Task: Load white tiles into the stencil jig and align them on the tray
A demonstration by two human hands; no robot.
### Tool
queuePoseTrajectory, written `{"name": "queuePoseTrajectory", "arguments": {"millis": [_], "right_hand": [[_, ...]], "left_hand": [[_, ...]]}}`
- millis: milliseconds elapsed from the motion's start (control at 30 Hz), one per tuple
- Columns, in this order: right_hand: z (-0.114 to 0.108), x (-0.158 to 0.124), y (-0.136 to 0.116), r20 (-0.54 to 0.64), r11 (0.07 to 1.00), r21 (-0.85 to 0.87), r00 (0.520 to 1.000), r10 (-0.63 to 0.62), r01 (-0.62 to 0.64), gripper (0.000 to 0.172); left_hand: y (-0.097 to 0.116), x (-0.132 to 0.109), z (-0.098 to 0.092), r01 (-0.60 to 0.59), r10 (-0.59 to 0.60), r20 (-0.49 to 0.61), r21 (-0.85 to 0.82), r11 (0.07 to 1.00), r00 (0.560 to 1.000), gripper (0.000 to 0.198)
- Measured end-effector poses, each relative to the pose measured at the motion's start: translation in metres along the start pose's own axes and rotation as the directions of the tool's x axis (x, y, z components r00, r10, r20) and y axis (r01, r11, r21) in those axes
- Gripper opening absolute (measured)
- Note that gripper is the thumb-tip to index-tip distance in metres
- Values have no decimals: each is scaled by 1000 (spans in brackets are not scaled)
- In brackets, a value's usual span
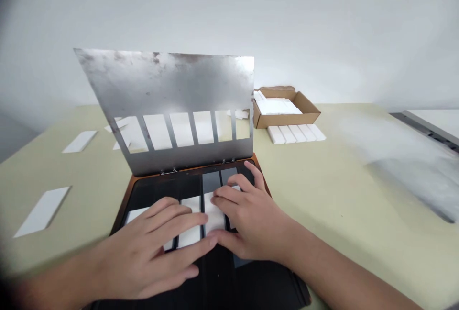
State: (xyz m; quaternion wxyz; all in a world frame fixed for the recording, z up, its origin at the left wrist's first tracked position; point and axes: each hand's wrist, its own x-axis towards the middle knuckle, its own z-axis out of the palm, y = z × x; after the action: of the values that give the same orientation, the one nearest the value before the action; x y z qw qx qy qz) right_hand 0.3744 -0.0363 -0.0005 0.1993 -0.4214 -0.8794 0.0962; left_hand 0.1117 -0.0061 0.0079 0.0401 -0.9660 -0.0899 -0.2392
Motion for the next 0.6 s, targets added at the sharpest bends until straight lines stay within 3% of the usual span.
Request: {"name": "queuePoseTrajectory", "arguments": {"millis": [133, 233, 367, 467, 600], "right_hand": [[-2, 2, 0, -9, 1000, 3, 1000, 16, -16, 45], [-5, 2, 1, -15, 1000, 28, 1000, 8, -8, 52], [-8, 2, 6, -23, 993, 117, 1000, -21, 23, 57], [-11, 3, 9, 27, 996, 85, 999, -20, 18, 48], [-14, 4, 7, 72, 998, -18, 996, -52, 54, 58]], "left_hand": [[1, -4, 2, -148, 142, -160, -23, 989, 977, 6], [-1, -6, 2, -126, 116, -204, -41, 991, 972, 16], [-5, -3, -2, -56, 42, -152, -92, 994, 987, 29], [-4, -1, -1, -127, 123, -65, -53, 990, 990, 39], [0, -1, 4, -198, 200, 42, -52, 979, 979, 54]]}}
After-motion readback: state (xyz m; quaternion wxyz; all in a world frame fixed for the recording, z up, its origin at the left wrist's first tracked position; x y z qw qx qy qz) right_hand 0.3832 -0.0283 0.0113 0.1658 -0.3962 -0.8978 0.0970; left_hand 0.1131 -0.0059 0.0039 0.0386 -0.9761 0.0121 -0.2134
